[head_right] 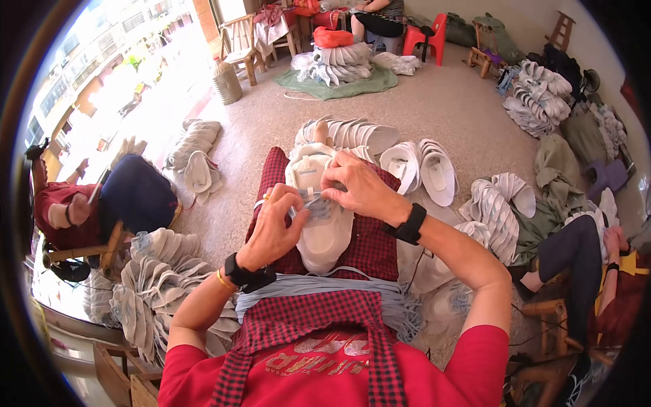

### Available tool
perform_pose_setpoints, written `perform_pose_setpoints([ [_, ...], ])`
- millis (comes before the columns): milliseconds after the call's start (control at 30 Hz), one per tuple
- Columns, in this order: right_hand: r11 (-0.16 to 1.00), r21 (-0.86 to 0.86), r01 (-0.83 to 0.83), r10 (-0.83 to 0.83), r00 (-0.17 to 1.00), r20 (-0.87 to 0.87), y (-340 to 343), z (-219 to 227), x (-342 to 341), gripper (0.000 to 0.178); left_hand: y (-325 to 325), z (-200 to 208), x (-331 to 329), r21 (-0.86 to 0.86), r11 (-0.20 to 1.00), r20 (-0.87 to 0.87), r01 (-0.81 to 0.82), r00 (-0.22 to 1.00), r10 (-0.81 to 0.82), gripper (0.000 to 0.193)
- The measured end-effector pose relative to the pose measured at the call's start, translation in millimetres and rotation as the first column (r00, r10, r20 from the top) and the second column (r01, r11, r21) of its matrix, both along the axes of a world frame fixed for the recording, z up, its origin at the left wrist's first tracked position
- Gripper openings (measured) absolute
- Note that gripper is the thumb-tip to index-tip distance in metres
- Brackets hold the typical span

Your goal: Lacing a white sneaker while sitting in a workshop.

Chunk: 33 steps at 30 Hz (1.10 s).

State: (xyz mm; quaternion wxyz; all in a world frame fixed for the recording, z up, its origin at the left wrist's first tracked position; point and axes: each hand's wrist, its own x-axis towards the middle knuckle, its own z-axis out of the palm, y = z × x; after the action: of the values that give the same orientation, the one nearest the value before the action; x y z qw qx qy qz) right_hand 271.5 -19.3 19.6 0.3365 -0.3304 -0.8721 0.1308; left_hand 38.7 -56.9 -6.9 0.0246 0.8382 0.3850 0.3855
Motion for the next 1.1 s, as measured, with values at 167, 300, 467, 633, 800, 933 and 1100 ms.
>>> perform_pose_setpoints([
  [167, 0.995, 0.064, 0.078, -0.075, 0.996, -0.048, -1.0, -1.1, -4.8, 0.022, -0.5, 37.4, -7.3, -0.508, 0.861, 0.079, 0.023, 0.997, 0.020, 0.012],
  [300, 0.994, 0.069, 0.085, -0.082, 0.995, -0.051, 7.1, -8.8, -2.0, 0.026, 8.3, 27.1, -16.1, -0.022, 0.997, -0.058, -0.070, 0.996, 0.069, 0.009],
  [467, 0.992, 0.012, 0.123, -0.123, 0.991, -0.049, 7.9, -11.3, -2.9, 0.024, 14.3, 21.7, -22.7, -0.126, 0.992, 0.051, 0.010, 0.999, -0.003, 0.005],
  [633, 0.990, -0.081, 0.117, -0.127, 0.983, -0.132, 10.5, -6.0, 9.2, 0.022, 16.3, 30.8, -22.9, -0.653, 0.645, 0.467, 0.396, 0.882, -0.068, 0.019],
  [800, 0.958, 0.130, 0.256, -0.253, 0.967, -0.035, 16.5, 4.6, 62.2, 0.018, 19.6, 12.7, -14.1, -0.554, 0.816, 0.268, 0.165, 0.963, -0.013, 0.030],
  [933, 0.835, 0.302, 0.460, -0.442, 0.887, -0.130, 20.1, -7.0, 109.6, 0.017, 13.7, 13.2, -3.6, -0.477, 0.877, 0.212, 0.062, 0.976, 0.046, 0.045],
  [1100, 0.902, -0.294, 0.316, -0.345, 0.937, -0.053, 20.4, -44.0, 100.4, 0.018, 21.7, 2.6, -8.5, -0.178, 0.983, 0.172, 0.043, 0.985, -0.011, 0.038],
])
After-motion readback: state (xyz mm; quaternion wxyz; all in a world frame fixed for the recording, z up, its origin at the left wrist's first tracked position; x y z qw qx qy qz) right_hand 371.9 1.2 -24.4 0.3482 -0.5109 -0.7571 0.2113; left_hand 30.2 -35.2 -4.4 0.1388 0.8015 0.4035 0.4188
